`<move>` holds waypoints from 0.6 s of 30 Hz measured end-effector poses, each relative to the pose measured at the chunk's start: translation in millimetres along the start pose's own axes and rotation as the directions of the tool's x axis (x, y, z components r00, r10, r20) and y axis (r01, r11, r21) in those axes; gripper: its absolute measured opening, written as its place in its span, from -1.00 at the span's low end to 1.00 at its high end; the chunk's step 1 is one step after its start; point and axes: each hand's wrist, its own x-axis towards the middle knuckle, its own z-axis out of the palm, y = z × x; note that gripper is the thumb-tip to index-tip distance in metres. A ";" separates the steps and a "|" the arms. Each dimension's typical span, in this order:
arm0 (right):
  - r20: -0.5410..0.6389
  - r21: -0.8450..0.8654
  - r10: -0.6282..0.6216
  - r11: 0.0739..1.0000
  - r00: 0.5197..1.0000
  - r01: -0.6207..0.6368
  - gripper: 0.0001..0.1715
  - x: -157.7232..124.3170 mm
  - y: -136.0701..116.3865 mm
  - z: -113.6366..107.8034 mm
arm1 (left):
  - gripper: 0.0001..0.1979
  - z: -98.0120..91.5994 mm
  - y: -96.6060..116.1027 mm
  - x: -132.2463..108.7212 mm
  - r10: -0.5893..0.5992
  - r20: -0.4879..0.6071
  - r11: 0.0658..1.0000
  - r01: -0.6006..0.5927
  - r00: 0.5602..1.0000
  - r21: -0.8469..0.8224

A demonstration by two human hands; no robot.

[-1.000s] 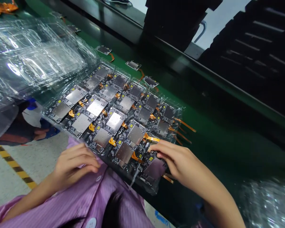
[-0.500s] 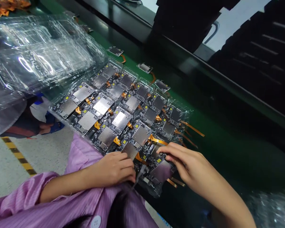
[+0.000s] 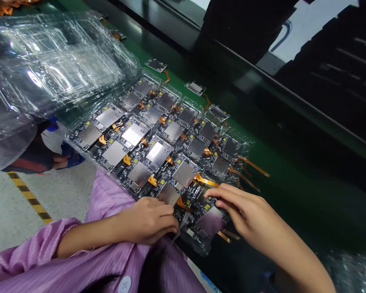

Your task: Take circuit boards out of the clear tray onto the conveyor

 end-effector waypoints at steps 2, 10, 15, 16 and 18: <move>-0.009 -0.007 -0.001 1.000 1.000 0.001 -0.64 -0.2 0.8 -1.2 | -0.77 -2.6 -0.1 -0.5 -0.036 -0.007 0.999 0.035 0.999 -0.034; -0.004 -0.013 0.030 0.999 1.000 -0.030 -0.64 -5.2 1.6 -8.2 | -0.87 25.4 4.4 6.0 0.139 0.010 0.987 -0.139 0.990 0.086; 0.016 0.005 0.041 0.999 0.999 -0.041 -0.63 -7.8 0.3 -7.2 | -0.81 21.8 0.3 10.8 0.060 -0.083 0.998 -0.058 0.995 0.018; 0.028 0.014 0.046 0.999 0.999 -0.047 -0.63 -7.9 0.4 -6.8 | -0.80 15.2 -2.1 9.4 0.034 -0.097 0.999 -0.033 0.995 0.009; 0.055 0.032 0.051 0.998 0.997 -0.053 -0.63 -7.8 0.8 -5.9 | -0.79 -4.2 -8.9 1.1 -0.054 -0.131 0.998 0.052 0.990 -0.018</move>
